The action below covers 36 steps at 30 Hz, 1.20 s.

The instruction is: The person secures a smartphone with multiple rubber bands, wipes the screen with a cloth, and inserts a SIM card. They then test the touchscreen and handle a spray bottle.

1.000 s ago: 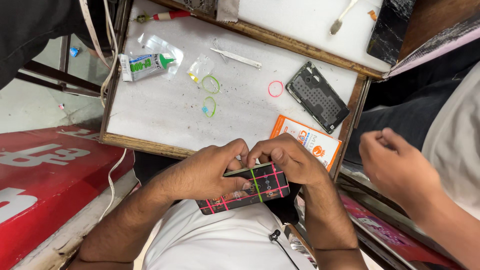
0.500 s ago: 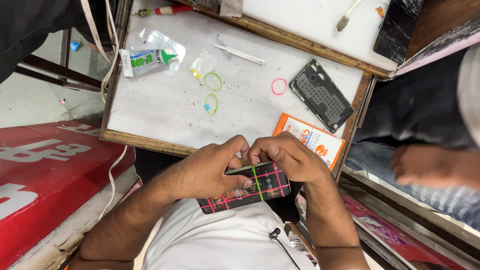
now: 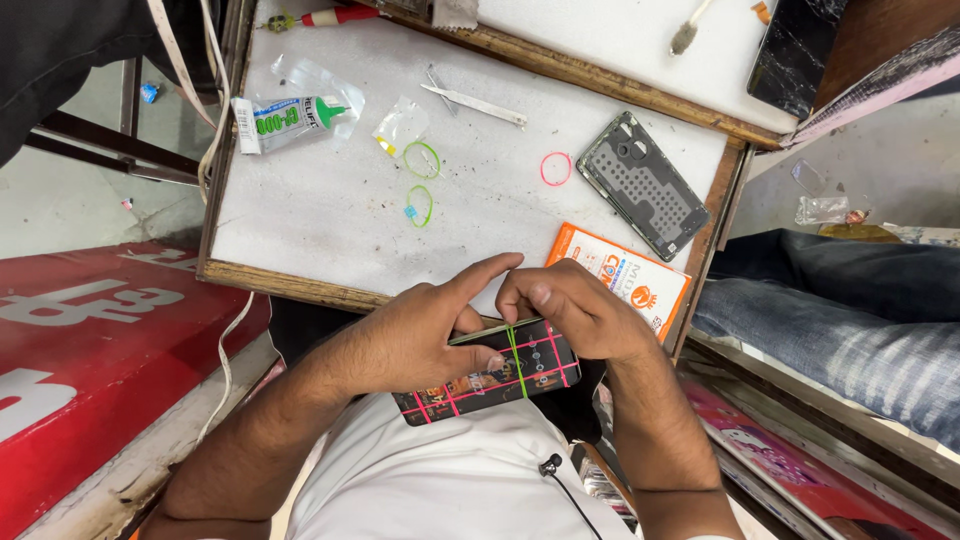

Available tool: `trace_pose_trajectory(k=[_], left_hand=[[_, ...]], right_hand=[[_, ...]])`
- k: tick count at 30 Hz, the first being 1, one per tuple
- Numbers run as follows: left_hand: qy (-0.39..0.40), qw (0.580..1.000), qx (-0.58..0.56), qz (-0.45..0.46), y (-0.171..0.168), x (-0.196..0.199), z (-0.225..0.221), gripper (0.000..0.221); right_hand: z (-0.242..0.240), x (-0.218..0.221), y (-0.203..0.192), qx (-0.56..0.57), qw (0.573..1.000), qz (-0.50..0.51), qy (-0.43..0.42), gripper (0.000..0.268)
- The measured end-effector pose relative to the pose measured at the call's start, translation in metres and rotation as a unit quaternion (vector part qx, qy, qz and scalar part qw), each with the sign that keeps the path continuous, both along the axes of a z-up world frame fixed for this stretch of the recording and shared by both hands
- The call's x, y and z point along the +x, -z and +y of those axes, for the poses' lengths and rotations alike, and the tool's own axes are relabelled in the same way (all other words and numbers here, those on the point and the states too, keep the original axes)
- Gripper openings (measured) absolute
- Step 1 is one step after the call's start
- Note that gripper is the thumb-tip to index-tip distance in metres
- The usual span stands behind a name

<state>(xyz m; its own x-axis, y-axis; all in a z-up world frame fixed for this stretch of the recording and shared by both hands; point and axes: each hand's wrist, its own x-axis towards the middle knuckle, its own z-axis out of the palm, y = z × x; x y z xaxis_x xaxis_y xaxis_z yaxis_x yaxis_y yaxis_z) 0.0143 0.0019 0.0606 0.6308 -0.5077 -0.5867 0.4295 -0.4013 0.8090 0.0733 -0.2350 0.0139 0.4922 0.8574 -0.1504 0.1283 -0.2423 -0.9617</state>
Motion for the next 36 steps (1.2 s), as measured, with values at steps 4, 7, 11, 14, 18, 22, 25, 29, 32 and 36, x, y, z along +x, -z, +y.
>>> trace_pose_trajectory(k=[4,7,11,14,18,22,25,29,32,36], left_hand=[[-0.021,0.999,-0.023,-0.033,0.009,-0.003,0.001,0.098],[-0.087,0.993,-0.069,-0.049,0.029,-0.007,0.007,0.074],[-0.267,0.918,-0.287,0.065,0.056,-0.008,0.013,0.035],[-0.298,0.887,-0.344,0.080,0.065,-0.009,0.016,0.032],[-0.313,0.862,-0.379,0.124,0.070,-0.010,0.010,0.034],[-0.322,0.855,-0.383,0.134,0.070,-0.010,0.007,0.036],[-0.317,0.864,-0.368,0.133,0.066,-0.010,0.009,0.035],[-0.163,0.971,-0.177,-0.011,0.048,-0.005,0.014,0.026],[0.017,0.996,-0.036,-0.082,0.032,-0.005,0.008,0.029],[0.070,0.996,-0.002,-0.052,0.022,-0.002,-0.004,0.032]], right_hand=[[-0.004,0.000,0.008,0.003,1.000,0.006,0.021,0.063],[-0.005,-0.006,0.008,0.086,0.987,0.022,0.136,0.056],[-0.001,-0.019,0.006,0.152,0.958,-0.095,0.222,0.062],[-0.003,-0.032,0.002,0.043,0.932,-0.312,0.179,0.064],[-0.003,-0.028,0.009,0.048,0.905,-0.378,0.188,0.060],[-0.004,-0.026,0.014,0.062,0.899,-0.393,0.184,0.054],[-0.006,-0.025,0.016,0.071,0.900,-0.387,0.188,0.048],[0.000,-0.023,0.011,0.150,0.929,-0.251,0.228,0.051],[-0.009,-0.008,-0.001,0.104,0.988,-0.065,0.092,0.069],[-0.005,-0.008,-0.002,0.098,0.995,-0.002,0.002,0.070]])
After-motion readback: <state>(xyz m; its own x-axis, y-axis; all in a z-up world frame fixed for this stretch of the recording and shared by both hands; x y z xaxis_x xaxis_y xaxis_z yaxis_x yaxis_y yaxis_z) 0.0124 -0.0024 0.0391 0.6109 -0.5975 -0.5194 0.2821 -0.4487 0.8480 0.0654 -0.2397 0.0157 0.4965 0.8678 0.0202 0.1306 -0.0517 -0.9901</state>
